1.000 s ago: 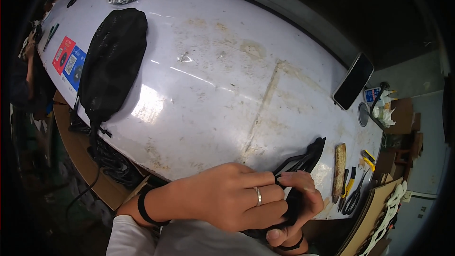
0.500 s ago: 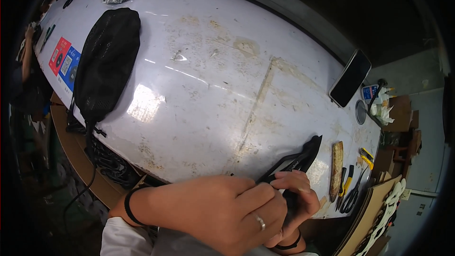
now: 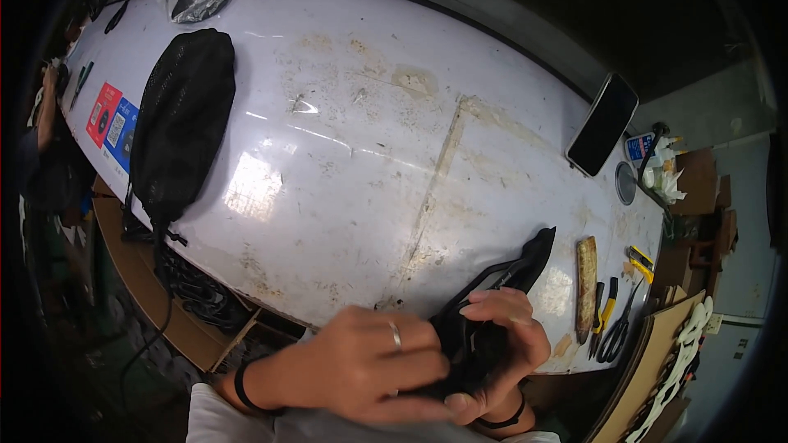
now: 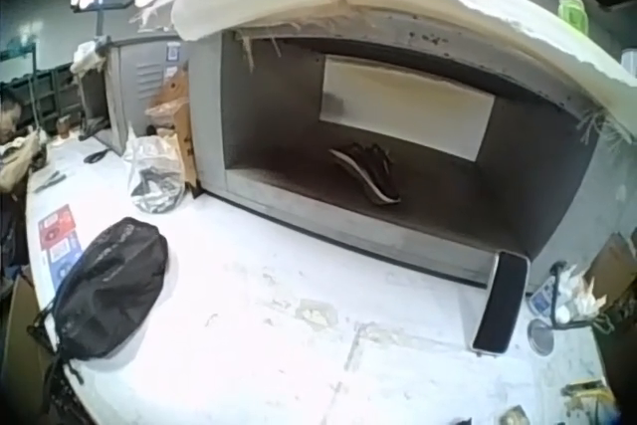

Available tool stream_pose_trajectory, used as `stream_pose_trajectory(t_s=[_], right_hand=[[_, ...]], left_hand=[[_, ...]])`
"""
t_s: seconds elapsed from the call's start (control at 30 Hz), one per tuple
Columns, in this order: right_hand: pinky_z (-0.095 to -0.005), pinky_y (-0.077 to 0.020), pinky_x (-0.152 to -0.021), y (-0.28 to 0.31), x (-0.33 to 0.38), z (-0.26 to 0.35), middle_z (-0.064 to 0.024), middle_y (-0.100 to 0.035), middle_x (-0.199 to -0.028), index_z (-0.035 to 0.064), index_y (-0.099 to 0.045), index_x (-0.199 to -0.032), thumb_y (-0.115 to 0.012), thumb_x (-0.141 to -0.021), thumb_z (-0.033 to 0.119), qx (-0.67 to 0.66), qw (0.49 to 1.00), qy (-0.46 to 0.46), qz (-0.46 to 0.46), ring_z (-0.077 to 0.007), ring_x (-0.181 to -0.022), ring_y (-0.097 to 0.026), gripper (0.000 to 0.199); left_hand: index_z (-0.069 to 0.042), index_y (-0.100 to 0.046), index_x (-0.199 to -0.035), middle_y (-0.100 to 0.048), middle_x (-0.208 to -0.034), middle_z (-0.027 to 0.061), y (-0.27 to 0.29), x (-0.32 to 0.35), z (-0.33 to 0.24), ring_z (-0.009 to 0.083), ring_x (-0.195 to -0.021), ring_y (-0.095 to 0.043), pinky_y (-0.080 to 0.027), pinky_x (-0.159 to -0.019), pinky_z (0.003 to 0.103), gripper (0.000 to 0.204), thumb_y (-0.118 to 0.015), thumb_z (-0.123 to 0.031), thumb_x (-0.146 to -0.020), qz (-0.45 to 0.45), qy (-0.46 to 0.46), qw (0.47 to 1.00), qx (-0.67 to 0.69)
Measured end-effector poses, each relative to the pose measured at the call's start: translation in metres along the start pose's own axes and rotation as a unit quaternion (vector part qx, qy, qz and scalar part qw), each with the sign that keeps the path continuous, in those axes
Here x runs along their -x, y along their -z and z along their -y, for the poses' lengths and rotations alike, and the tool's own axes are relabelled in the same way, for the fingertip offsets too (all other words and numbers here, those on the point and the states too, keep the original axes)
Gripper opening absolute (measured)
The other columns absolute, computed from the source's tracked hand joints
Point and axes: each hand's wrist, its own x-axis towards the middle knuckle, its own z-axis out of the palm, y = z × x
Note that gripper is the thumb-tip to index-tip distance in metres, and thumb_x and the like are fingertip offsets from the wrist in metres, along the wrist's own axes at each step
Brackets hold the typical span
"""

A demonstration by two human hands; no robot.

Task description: Fitting and securing a synthetic cover onto a bicycle saddle base using pliers and a smoothing tool.

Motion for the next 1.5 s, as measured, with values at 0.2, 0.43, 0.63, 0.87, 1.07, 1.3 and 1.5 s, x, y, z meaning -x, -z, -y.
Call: stream_pose_trajectory(t_s=[0.2, 0.43, 0.63, 0.87, 1.07, 1.3, 1.5], right_hand=[[-0.0555, -0.0438, -0.104, -0.001, -0.002, -0.003, -0.0186, -0.071, -0.127, 0.0064, -0.043, -0.151, -0.08, -0.086, 0.07, -0.012, 1.0, 0.011, -0.005, -0.0367, -0.112, -0.069, 0.098], [-0.0544, -0.0478, -0.1, 0.001, -0.009, 0.0, -0.0197, -0.068, -0.12, 0.0043, -0.035, -0.15, -0.063, -0.095, 0.059, 0.012, 0.999, 0.01, 0.031, -0.0336, -0.106, -0.068, 0.082], [-0.0537, -0.047, -0.1, -0.002, -0.009, -0.001, -0.0189, -0.068, -0.12, 0.0034, -0.036, -0.149, -0.065, -0.094, 0.061, 0.012, 1.0, 0.01, 0.022, -0.0344, -0.108, -0.066, 0.085], [-0.0584, -0.0436, -0.106, 0.0, -0.007, 0.002, -0.0183, -0.067, -0.128, 0.0012, -0.045, -0.15, -0.078, -0.086, 0.065, 0.003, 1.0, 0.006, 0.015, -0.0396, -0.116, -0.066, 0.097], [-0.0565, -0.0432, -0.105, 0.003, -0.014, 0.008, -0.0171, -0.066, -0.125, 0.0001, -0.051, -0.143, -0.084, -0.081, 0.053, -0.011, 0.999, -0.032, 0.033, -0.0389, -0.116, -0.065, 0.089], [-0.0517, -0.0425, -0.1, 0.008, -0.016, 0.01, -0.0138, -0.067, -0.122, 0.0061, -0.052, -0.14, -0.091, -0.074, 0.039, -0.056, 0.997, -0.041, 0.037, -0.0372, -0.115, -0.065, 0.084], [-0.0524, -0.042, -0.1, 0.008, -0.016, 0.008, -0.014, -0.068, -0.122, 0.0084, -0.05, -0.141, -0.092, -0.075, 0.038, -0.066, 0.996, -0.039, 0.037, -0.0378, -0.115, -0.066, 0.083]], left_hand=[[-0.005, -0.067, -0.088, -0.06, -0.085, 0.0074, -0.013, -0.012, -0.024, 0.0241, -0.065, -0.065, -0.053, -0.055, 0.036, 0.045, -0.093, -0.042, -0.084, -0.008, 0.064, 0.991, -0.116], [-0.004, -0.068, -0.089, -0.061, -0.079, 0.0084, -0.02, -0.008, -0.016, 0.0241, -0.061, -0.063, -0.051, -0.054, 0.035, 0.037, -0.09, -0.034, -0.091, -0.018, 0.114, 0.992, 0.045], [-0.007, -0.064, -0.076, -0.053, -0.07, 0.0055, -0.023, -0.011, -0.026, 0.0226, -0.057, -0.058, -0.05, -0.052, 0.034, 0.038, -0.09, -0.03, -0.091, -0.094, 0.132, 0.987, 0.014], [-0.006, -0.062, -0.078, -0.054, -0.073, 0.0074, -0.025, -0.019, -0.029, 0.0236, -0.058, -0.058, -0.05, -0.049, 0.035, 0.035, -0.087, -0.026, -0.092, -0.053, 0.063, 0.988, -0.133], [-0.003, -0.068, -0.085, -0.057, -0.076, 0.0089, -0.012, -0.024, -0.021, 0.0254, -0.062, -0.059, -0.048, -0.053, 0.037, 0.022, -0.079, -0.017, -0.098, -0.023, 0.086, 0.995, -0.039], [-0.002, -0.075, -0.093, -0.063, -0.08, 0.009, -0.021, -0.01, -0.012, 0.0249, -0.064, -0.061, -0.046, -0.057, 0.036, 0.01, -0.079, -0.01, -0.098, -0.056, 0.179, 0.975, 0.119], [0.0, -0.074, -0.095, -0.062, -0.081, 0.0091, -0.034, -0.003, -0.001, 0.0232, -0.065, -0.061, -0.047, -0.059, 0.035, 0.011, -0.079, -0.009, -0.099, -0.101, 0.15, 0.977, 0.113]])
